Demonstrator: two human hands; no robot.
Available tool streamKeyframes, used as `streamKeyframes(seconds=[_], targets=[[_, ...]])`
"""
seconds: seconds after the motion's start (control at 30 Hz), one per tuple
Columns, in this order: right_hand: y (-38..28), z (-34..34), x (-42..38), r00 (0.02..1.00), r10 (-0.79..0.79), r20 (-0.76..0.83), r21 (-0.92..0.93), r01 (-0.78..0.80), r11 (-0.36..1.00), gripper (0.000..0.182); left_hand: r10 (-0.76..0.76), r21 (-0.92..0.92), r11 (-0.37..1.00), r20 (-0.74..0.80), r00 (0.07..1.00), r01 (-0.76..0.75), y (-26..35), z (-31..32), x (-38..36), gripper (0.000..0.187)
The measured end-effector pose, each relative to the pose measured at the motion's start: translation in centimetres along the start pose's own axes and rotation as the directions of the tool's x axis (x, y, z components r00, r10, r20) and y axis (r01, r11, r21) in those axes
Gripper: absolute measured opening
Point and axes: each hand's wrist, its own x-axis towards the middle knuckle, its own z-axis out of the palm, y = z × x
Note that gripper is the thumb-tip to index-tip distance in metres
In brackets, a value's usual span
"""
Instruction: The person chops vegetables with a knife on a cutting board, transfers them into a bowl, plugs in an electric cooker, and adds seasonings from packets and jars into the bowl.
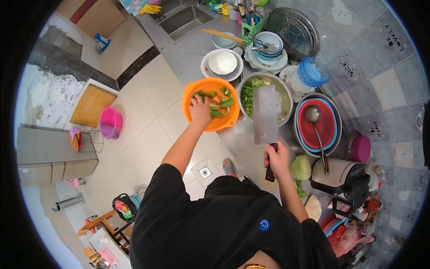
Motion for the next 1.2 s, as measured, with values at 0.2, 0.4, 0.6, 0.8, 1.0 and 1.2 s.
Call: streamKeyframes(seconds=[0.2,0.4,0.6,0.8,1.0,1.2], targets=[[0.3,1.9,-0.1,1.0,0.021,0.006,-0.035,-0.021,0.999,0.009,0.068,-0.073,0.996,0.155,0.986,-0.058,0.3,0.8,2.0,0.062],[0.4,1.6,-0.4,0.999,-0.006,-0.037,-0.004,0.006,1.0,0.009,0.111,-0.308,0.949,0.123,0.986,-0.068,-0.6,2.1,4.0,0.042],[0.4,0.9,-0.3,0.995,-0.006,-0.095,0.005,0.007,1.0,0.011,0.086,-0.51,0.857,0.001,0.996,-0.073,0.8,-5.8,0.2,0.039],[0.4,0.6,0.1,0.996,-0.008,-0.09,-0.012,0.007,1.0,0.011,0.103,-0.41,0.912,0.166,0.981,-0.026,6.1,-2.1,1.4,0.055],[0.4,0.5,0.1,0.995,0.022,-0.096,-0.04,-0.026,0.999,0.01,-0.052,-0.454,0.888,0.073,0.996,0.079,7.9,1.1,3.5,0.056],[0.5,0.0,0.0,0.993,0.054,-0.108,-0.018,-0.056,0.998,0.01,-0.081,-0.703,0.711,-0.064,0.995,0.013,6.4,3.2,5.3,0.037]])
